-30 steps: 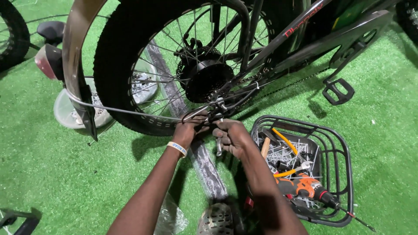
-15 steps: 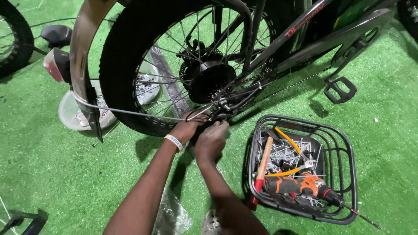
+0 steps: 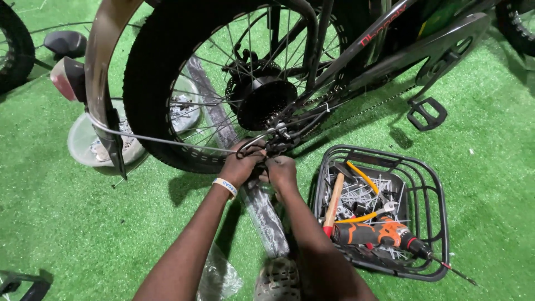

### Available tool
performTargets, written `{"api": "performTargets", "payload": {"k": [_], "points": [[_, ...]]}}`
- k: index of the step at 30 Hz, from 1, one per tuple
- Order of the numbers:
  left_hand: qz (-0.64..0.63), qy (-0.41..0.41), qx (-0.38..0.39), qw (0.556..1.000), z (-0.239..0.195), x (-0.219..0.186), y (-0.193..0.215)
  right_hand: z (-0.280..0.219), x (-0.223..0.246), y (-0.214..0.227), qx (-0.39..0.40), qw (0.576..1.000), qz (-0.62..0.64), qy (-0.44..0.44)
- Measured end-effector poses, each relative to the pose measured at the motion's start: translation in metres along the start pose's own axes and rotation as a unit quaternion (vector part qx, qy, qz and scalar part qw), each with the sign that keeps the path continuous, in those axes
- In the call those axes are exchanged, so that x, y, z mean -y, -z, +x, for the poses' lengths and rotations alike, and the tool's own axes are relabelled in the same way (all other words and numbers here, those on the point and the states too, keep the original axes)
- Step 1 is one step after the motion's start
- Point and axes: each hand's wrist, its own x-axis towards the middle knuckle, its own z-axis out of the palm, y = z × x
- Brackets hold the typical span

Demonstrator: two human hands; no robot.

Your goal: The person uses a wrench and pliers to tighten and adjust components on the rear wheel and chain of a bicycle. They also handle the handlebars and seat while working on the bike.

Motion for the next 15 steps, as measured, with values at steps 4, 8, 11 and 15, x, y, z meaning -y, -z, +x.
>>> {"api": "performTargets", "payload": {"k": [4, 8, 11, 15], "points": [[0.009, 0.004, -0.022, 1.000, -0.012, -0.012, -0.004, -0.030, 0.014, 0.005, 0.008, 0.998, 0.054, -0.002], [-0.007, 0.012, -0.030, 0.999, -0.022, -0.016, -0.007, -0.047, 0.014, 0.011, -0.034, 0.999, 0.036, 0.015], [-0.032, -0.002, -0.032, 0.999, -0.015, -0.004, -0.005, -0.064, 0.032, 0.016, -0.038, 0.996, -0.053, 0.055], [-0.061, -0.028, -0.022, 0.997, -0.005, 0.008, -0.005, -0.076, 0.052, 0.033, -0.029, 0.993, -0.102, 0.043]]}}
